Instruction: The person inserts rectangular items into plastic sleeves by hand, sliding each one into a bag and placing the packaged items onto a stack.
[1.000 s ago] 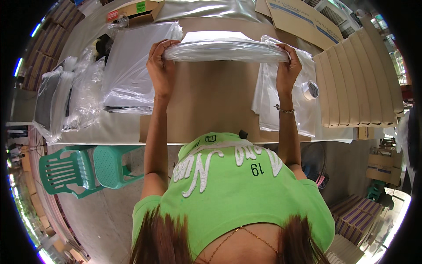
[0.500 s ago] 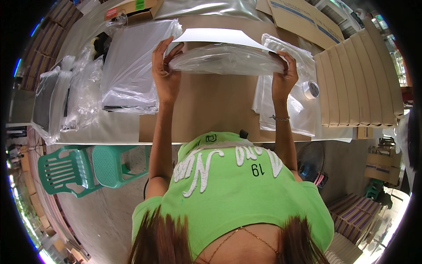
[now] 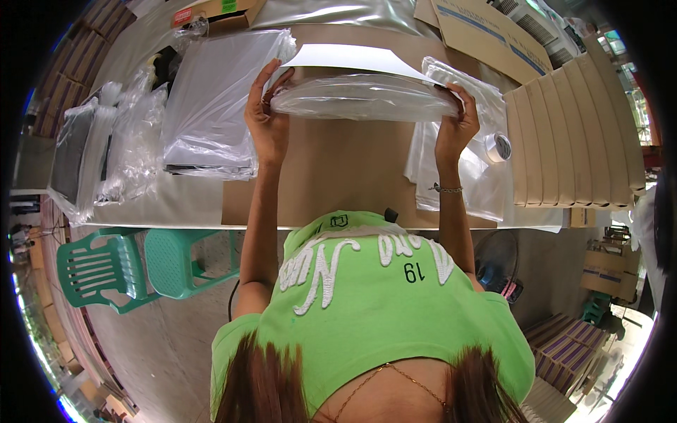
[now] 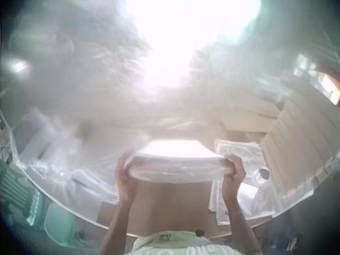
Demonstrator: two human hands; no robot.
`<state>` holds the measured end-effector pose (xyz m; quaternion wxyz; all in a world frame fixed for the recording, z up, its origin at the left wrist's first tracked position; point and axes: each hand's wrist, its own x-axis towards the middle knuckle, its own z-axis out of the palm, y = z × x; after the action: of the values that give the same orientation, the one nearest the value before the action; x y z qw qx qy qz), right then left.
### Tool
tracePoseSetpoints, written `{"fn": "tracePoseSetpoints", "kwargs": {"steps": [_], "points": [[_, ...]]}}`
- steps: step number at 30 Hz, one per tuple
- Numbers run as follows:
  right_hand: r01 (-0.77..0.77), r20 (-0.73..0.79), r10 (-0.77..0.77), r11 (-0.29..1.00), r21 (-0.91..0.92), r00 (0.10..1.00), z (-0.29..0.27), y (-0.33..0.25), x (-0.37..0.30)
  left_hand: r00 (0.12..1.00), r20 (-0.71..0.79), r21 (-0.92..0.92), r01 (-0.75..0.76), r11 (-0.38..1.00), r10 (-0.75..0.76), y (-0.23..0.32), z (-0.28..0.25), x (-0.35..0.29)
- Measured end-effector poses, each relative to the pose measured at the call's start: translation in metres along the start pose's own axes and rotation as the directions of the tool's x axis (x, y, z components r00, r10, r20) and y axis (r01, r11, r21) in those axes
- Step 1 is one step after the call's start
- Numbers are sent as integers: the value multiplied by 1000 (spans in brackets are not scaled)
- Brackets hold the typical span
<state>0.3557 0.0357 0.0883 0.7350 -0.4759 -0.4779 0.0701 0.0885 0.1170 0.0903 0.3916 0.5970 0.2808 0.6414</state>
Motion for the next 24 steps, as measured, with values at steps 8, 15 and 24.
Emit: {"fn": "tracePoseSetpoints", "kwargs": {"steps": [8,15,24], "points": [[-47,-39,45,997,-60,998,-6,10,-16,976,-180,-49,118,992,-125,-9,3,-13],[-222,-31,219,966,-130,975,-23,21,-68,950,-222,-130,193,973,-218,-47,-14,-62],[-483,70,504,852,-202,861,-55,44,-122,842,-158,-126,501,856,-516,-64,-34,-123]]}}
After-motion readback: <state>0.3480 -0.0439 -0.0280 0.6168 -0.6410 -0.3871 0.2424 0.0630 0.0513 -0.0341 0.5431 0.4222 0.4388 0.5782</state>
